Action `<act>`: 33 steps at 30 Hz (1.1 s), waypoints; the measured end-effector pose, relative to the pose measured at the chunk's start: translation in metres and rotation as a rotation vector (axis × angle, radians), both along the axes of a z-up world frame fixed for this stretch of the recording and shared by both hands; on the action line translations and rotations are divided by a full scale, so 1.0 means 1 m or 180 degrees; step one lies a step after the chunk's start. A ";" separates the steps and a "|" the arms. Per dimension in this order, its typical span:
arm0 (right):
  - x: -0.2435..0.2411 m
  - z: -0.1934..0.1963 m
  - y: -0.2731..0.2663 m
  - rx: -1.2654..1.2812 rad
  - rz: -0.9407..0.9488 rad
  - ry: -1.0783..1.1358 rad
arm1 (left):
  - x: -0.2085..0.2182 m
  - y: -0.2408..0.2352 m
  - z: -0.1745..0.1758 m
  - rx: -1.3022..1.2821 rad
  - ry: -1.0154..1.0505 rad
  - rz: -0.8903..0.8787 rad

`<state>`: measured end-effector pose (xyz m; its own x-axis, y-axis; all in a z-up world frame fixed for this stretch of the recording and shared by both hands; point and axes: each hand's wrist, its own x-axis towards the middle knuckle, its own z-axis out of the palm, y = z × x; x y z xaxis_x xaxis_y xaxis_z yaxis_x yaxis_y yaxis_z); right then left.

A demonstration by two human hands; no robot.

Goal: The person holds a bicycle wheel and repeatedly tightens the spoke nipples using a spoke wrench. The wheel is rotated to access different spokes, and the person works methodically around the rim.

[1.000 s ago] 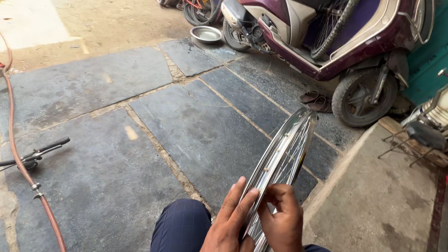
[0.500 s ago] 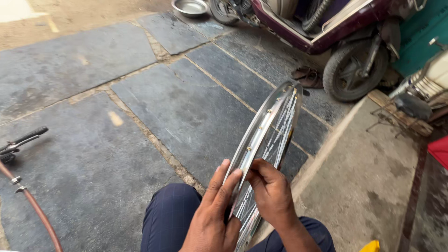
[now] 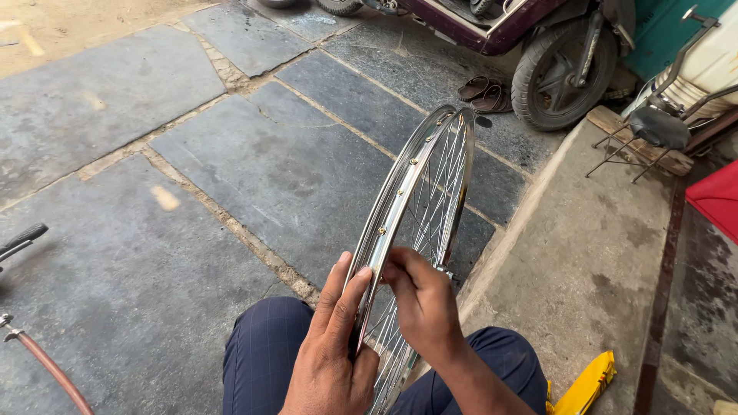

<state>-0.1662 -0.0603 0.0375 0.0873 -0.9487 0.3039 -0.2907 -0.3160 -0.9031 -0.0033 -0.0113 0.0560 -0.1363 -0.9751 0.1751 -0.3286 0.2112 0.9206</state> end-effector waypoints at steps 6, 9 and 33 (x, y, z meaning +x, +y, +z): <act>0.009 -0.011 0.002 -0.0767 -0.0156 0.0053 | 0.002 -0.001 -0.006 -0.0018 -0.0031 -0.0046; 0.014 -0.009 -0.013 -0.0281 -0.0532 0.0929 | -0.002 0.001 -0.008 -0.0480 -0.0217 -0.0124; 0.003 -0.014 0.003 -0.0486 -0.0153 -0.0137 | 0.006 0.004 -0.017 -0.0471 0.0312 -0.0279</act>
